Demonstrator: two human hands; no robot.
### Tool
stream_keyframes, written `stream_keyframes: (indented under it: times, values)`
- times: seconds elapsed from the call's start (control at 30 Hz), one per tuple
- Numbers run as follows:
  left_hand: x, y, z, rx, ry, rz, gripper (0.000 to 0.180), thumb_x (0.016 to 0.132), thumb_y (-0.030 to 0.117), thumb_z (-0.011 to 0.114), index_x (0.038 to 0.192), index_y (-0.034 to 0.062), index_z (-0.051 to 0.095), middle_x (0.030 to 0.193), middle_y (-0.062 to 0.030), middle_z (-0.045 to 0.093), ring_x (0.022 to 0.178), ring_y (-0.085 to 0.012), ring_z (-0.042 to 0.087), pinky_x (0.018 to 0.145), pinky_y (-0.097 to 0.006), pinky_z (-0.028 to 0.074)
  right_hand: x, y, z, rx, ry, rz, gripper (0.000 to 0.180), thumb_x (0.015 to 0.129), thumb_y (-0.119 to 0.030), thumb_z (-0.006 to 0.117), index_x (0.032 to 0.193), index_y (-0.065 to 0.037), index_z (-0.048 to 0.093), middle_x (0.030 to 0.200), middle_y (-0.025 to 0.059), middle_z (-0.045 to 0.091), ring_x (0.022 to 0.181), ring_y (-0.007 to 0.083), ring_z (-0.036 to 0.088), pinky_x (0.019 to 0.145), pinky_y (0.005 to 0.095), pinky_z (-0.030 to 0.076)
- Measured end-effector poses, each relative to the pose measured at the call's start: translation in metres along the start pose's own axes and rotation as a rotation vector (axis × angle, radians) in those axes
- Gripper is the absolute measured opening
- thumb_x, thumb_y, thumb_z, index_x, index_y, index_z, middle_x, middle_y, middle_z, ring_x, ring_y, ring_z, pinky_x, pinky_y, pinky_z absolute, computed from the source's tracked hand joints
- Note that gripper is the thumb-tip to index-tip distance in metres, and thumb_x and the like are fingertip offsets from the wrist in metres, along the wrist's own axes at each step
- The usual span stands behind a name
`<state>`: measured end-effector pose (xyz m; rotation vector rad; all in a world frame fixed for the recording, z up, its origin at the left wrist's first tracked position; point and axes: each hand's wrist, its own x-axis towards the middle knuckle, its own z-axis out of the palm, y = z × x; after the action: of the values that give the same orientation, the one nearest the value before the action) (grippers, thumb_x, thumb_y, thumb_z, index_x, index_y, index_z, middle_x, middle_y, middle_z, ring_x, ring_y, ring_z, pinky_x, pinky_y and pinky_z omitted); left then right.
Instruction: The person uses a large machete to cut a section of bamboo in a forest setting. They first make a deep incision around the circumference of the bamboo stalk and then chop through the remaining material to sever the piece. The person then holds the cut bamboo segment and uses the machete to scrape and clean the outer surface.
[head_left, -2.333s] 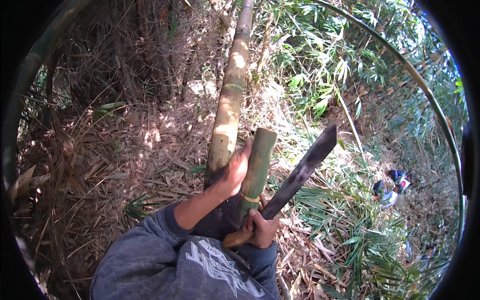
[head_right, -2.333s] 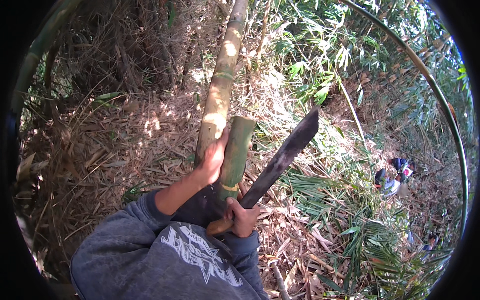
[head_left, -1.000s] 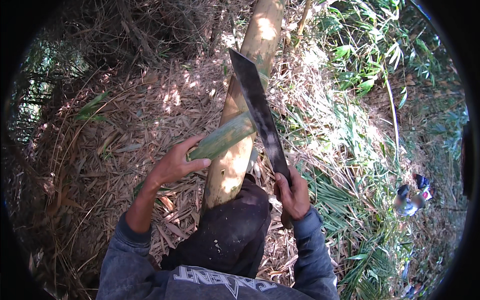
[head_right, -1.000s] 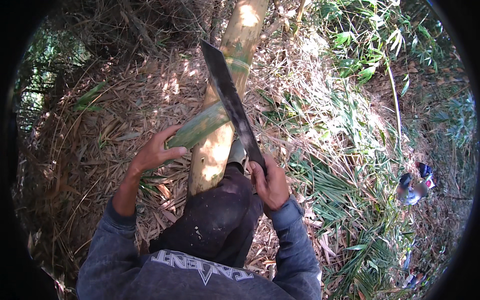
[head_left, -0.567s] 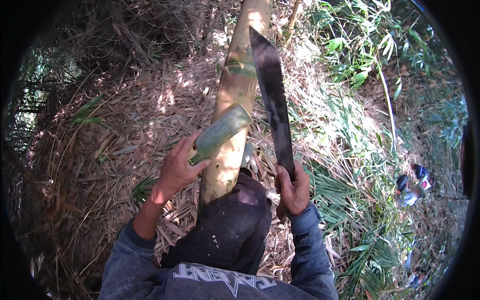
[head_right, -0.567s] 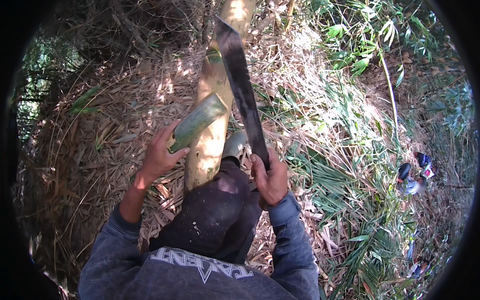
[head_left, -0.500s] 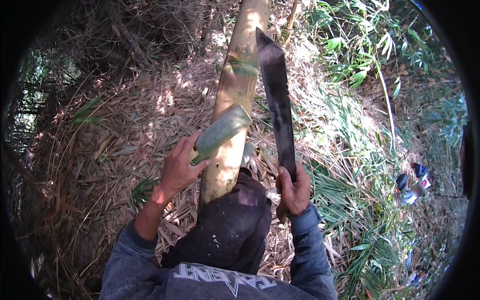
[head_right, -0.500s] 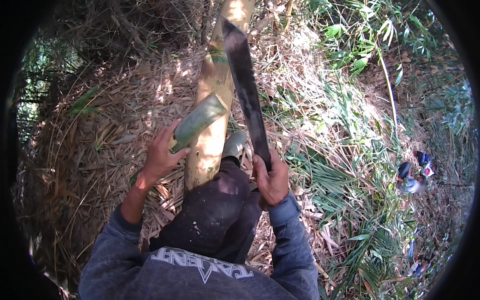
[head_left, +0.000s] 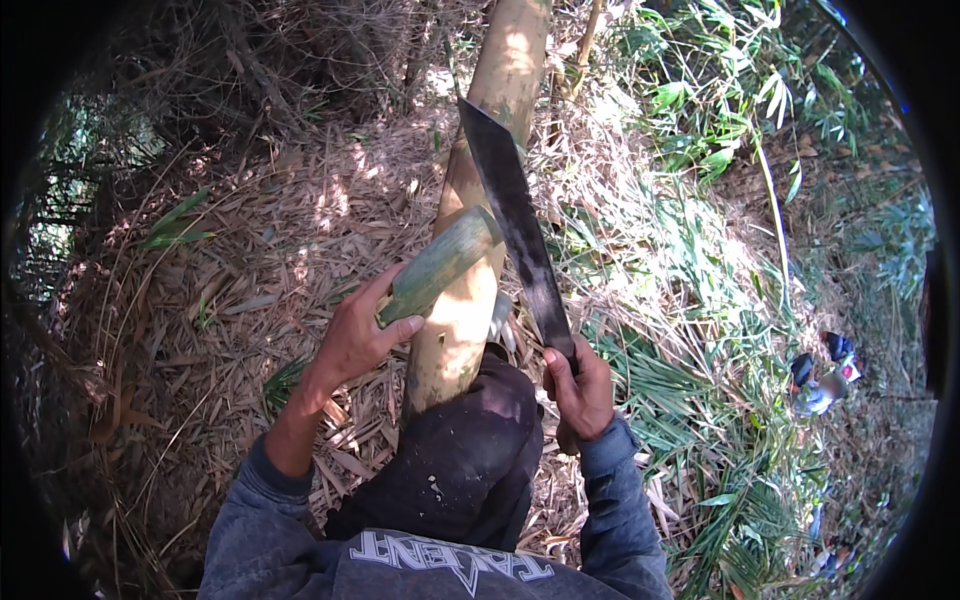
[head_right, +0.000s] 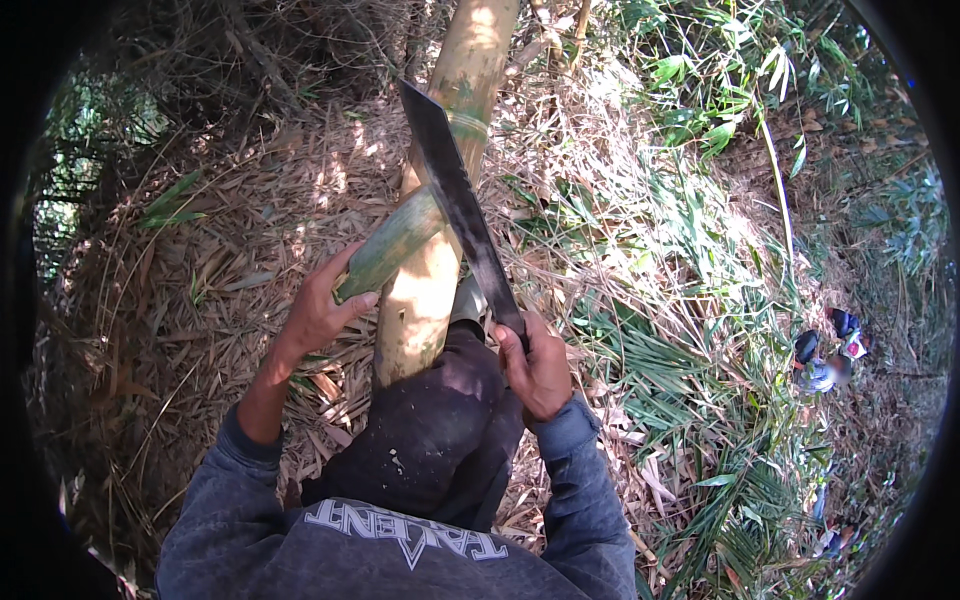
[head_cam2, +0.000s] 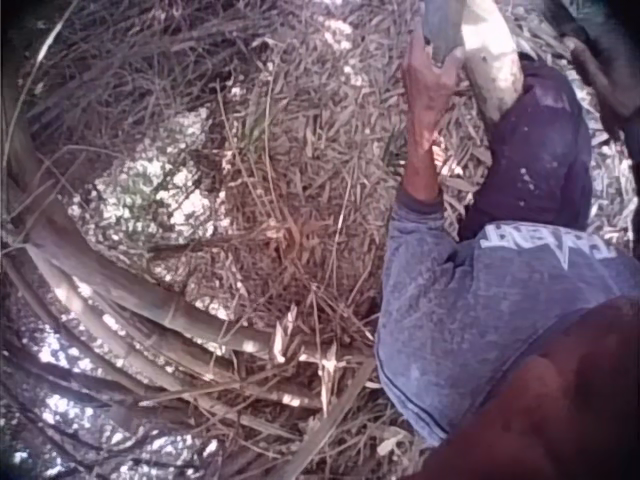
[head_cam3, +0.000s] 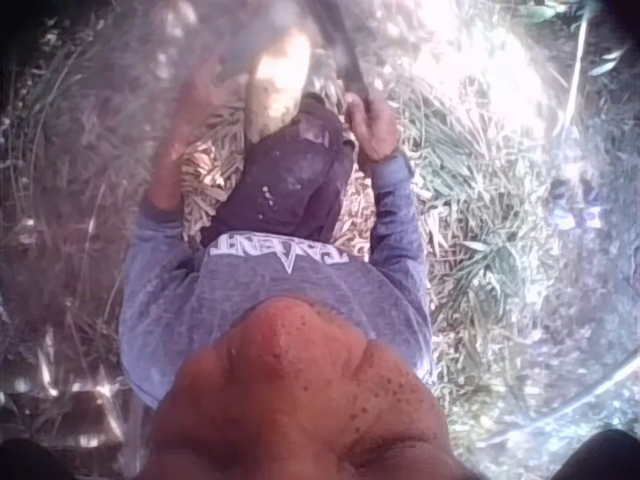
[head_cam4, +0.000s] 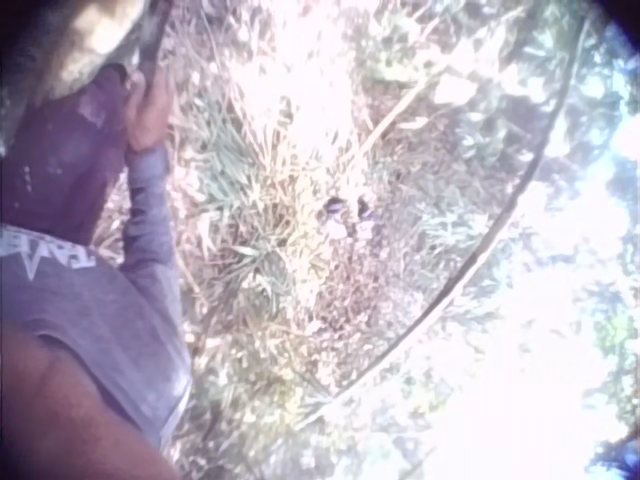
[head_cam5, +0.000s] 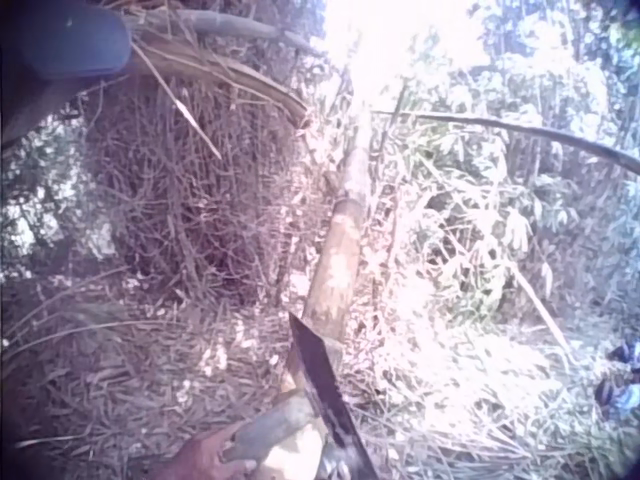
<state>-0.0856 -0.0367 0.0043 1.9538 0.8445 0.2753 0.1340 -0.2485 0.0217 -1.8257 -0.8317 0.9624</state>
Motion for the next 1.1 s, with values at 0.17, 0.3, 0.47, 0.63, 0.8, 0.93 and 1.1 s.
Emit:
stream_keyframes:
  times: [0.17, 0.3, 0.47, 0.63, 0.8, 0.93, 1.1]
  values:
    - [0.007, 0.015, -0.008, -0.157, -0.085, -0.131, 0.071, 0.081, 0.027, 0.075, 0.136, -0.0070, 0.046, 0.125, -0.0240, 0.061, 0.114, -0.0255, 0.060, 0.098, -0.036, 0.045, 0.013, -0.008, 0.002, 0.057, -0.031, 0.025, 0.018, 0.098, -0.018, 0.058, 0.098, 0.000, 0.058, 0.063, 0.0004, 0.055, 0.054, 0.0070, 0.051, 0.050, 0.0252, 0.040]
    - [0.010, 0.015, -0.007, -0.128, -0.083, -0.158, 0.071, 0.079, 0.027, 0.078, 0.136, -0.0051, 0.048, 0.123, -0.0235, 0.062, 0.110, -0.0256, 0.062, 0.095, -0.035, 0.048, 0.018, -0.005, 0.001, 0.103, -0.038, 0.084, 0.016, 0.098, -0.016, 0.058, 0.097, 0.000, 0.058, 0.063, 0.0002, 0.054, 0.054, 0.0070, 0.050, 0.049, 0.0252, 0.039]
    - [0.007, 0.007, -0.002, 0.066, 0.006, -0.058, 0.071, 0.078, 0.026, 0.079, 0.135, -0.0034, 0.050, 0.121, -0.0233, 0.062, 0.110, -0.0285, 0.063, 0.094, -0.037, 0.049, 0.024, -0.011, 0.004, 0.052, -0.012, 0.050, 0.015, 0.098, -0.016, 0.058, 0.097, 0.000, 0.058, 0.064, -0.0003, 0.053, 0.054, 0.0066, 0.049, 0.049, 0.0249, 0.038]
    - [0.007, 0.003, -0.001, 0.065, 0.030, -0.024, 0.070, 0.078, 0.025, 0.079, 0.135, -0.0034, 0.051, 0.121, -0.0236, 0.063, 0.110, -0.0286, 0.063, 0.095, -0.037, 0.049, 0.024, -0.010, 0.005, 0.098, -0.052, 0.095, 0.016, 0.098, -0.016, 0.058, 0.097, 0.000, 0.058, 0.064, -0.0001, 0.053, 0.055, 0.0064, 0.049, 0.049, 0.0252, 0.038]
    - [0.009, 0.002, 0.000, -0.032, 0.001, -0.086, 0.071, 0.077, 0.025, 0.080, 0.134, -0.0045, 0.051, 0.122, -0.0238, 0.063, 0.111, -0.0274, 0.063, 0.096, -0.036, 0.048, 0.024, -0.010, 0.007, 0.137, -0.052, 0.117, 0.017, 0.098, -0.017, 0.058, 0.097, 0.000, 0.058, 0.064, 0.0000, 0.053, 0.055, 0.0064, 0.048, 0.050, 0.0250, 0.038]
    - [0.007, 0.006, 0.001, -0.075, 0.013, -0.105, 0.070, 0.077, 0.025, 0.080, 0.134, -0.0058, 0.051, 0.125, -0.0239, 0.062, 0.113, -0.0271, 0.062, 0.096, -0.036, 0.048, 0.026, -0.007, 0.012, 0.095, -0.040, 0.055, 0.020, 0.097, -0.019, 0.059, 0.094, 0.000, 0.057, 0.063, 0.0003, 0.053, 0.055, 0.0073, 0.048, 0.050, 0.0258, 0.038]
    - [0.007, 0.006, 0.001, -0.063, 0.011, -0.101, 0.071, 0.077, 0.026, 0.080, 0.134, -0.0060, 0.051, 0.125, -0.0240, 0.062, 0.112, -0.0279, 0.062, 0.096, -0.037, 0.048, 0.026, 0.001, 0.010, 0.009, -0.075, 0.015, 0.023, 0.097, -0.020, 0.060, 0.088, 0.000, 0.055, 0.061, 0.0023, 0.052, 0.055, 0.0093, 0.049, 0.051, 0.0275, 0.038]
